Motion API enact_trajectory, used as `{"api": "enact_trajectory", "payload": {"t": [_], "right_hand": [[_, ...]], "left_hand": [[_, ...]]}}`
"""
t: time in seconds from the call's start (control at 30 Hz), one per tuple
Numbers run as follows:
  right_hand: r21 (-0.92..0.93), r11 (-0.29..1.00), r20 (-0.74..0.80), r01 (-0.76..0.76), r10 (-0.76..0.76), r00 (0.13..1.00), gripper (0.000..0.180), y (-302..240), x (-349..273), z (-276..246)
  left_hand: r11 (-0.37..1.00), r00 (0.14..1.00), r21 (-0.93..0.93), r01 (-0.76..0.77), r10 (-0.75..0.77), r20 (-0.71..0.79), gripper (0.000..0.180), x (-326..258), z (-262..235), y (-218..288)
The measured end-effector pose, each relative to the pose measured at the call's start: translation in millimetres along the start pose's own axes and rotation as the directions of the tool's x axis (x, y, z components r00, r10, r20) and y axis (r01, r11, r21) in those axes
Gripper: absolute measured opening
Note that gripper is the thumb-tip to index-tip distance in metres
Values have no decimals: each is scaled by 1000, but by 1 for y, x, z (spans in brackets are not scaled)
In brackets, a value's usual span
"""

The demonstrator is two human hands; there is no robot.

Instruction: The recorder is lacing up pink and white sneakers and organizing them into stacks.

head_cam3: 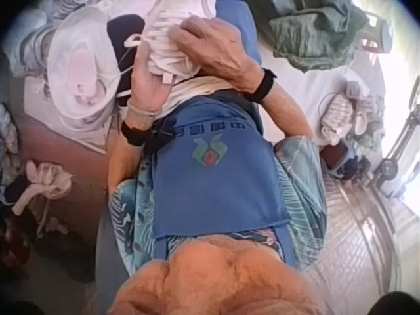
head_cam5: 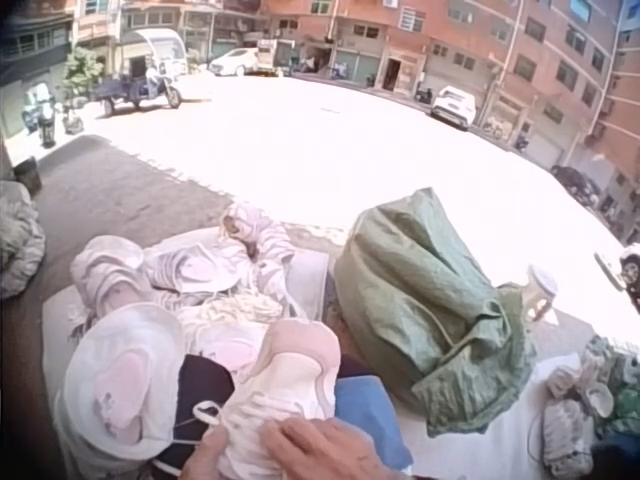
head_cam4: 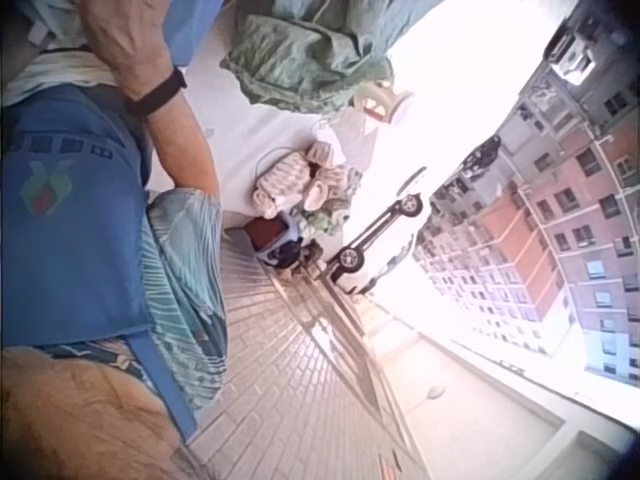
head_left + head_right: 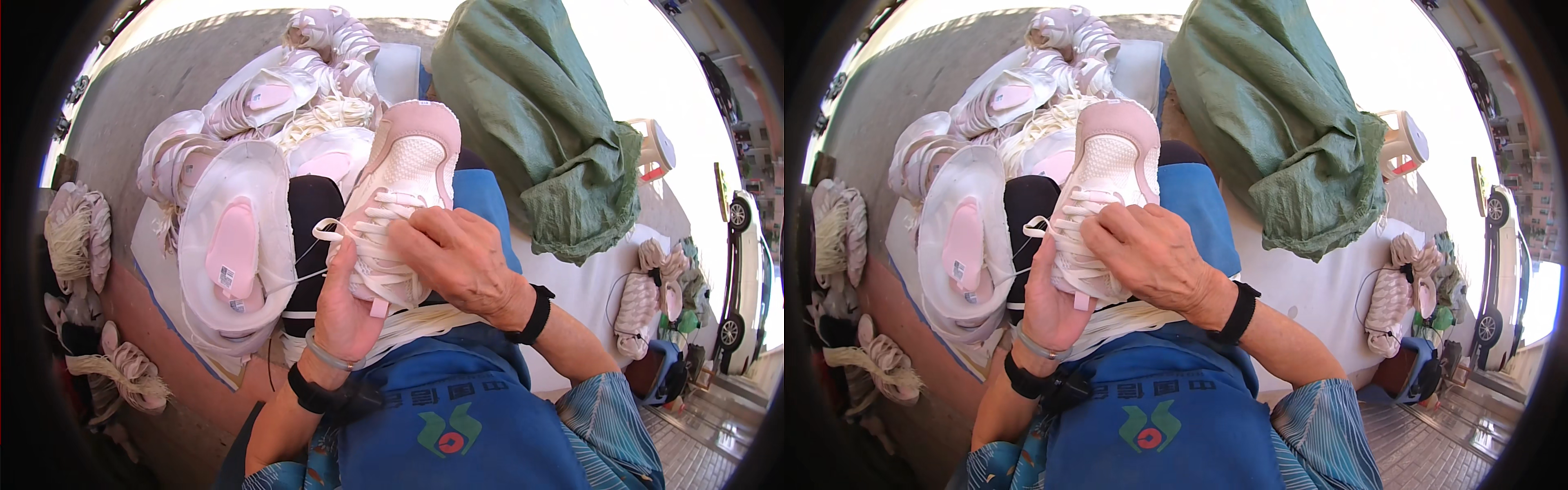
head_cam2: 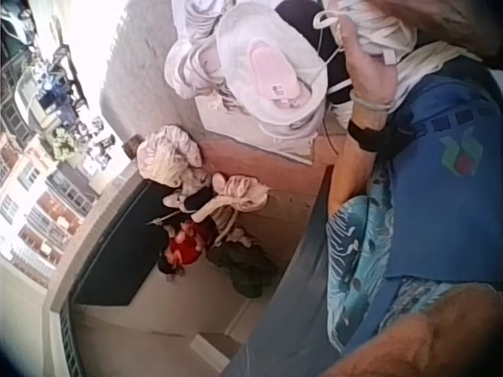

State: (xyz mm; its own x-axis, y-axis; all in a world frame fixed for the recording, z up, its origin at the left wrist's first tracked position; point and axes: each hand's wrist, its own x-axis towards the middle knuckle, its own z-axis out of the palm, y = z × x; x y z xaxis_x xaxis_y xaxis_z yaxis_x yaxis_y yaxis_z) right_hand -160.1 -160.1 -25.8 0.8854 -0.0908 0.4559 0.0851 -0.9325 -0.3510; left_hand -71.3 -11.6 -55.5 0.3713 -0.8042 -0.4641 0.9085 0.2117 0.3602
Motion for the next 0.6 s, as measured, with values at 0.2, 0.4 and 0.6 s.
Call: {"api": "enact_trajectory", "payload": {"t": [0.2,0.4,0.6], "right_hand": [[-2,998,-61,55,-55,997,33,3,-4,6],[-22,999,-108,23,-25,994,33,2,-2,8],[38,999,-39,21,-20,999,34,1,-10,-2]], "left_hand": [[1000,1000,7,-8,8,2,50,0,1,0],[1000,1000,-1,14,-14,14,50,0,-2,1],[1000,999,-15,-10,11,53,51,0,-1,3]]}}
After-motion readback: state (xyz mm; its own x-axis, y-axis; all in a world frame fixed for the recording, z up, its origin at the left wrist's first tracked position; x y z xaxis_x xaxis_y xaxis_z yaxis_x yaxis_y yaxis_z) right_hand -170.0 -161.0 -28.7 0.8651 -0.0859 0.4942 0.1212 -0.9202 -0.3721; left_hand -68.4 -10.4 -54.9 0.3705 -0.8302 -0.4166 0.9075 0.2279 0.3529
